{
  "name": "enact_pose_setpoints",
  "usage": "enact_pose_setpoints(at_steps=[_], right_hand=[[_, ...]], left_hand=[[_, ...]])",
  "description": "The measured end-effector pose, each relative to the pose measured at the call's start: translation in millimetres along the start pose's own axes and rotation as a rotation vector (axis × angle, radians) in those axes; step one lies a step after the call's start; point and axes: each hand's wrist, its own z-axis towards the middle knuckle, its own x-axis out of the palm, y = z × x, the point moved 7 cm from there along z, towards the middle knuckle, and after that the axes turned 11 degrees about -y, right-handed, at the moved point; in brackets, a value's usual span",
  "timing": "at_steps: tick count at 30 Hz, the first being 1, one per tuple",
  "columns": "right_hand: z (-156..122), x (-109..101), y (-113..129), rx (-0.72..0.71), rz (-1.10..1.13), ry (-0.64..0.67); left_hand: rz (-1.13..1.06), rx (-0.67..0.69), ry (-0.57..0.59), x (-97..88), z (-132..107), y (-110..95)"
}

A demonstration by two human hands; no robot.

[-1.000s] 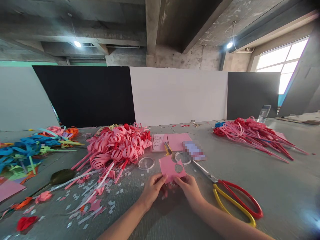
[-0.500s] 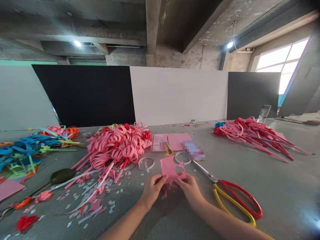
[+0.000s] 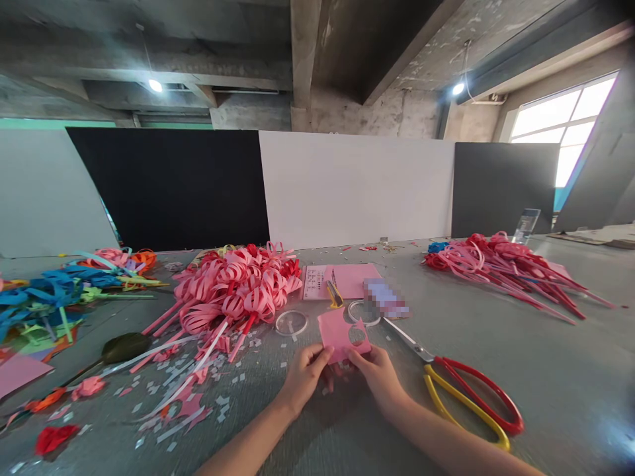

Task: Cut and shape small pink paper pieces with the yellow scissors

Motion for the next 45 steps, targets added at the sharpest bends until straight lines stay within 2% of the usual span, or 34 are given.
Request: enact_pose_setpoints(at_steps=[12, 26, 33, 45], right_hand=[[-0.4, -3.1, 1.8, 0.008, 0.008, -0.056], [0.7, -3.3, 2.1, -0.019, 0.007, -0.05], [0.8, -1.0, 0.1, -0.019, -0.012, -0.003], [-0.6, 2.6, 1.7, -0.039, -0.021, 0.044]], left_hand=[[-0.02, 0.006, 0.01, -0.5, -1.2, -2.6], [-0.007, 0.017, 0.009, 0.2, -1.5, -3.9], [-0.03, 0.011, 0.079, 3.6, -4.9, -1.6], [0.02, 0.009, 0.026, 1.1, 0.3, 4.2]])
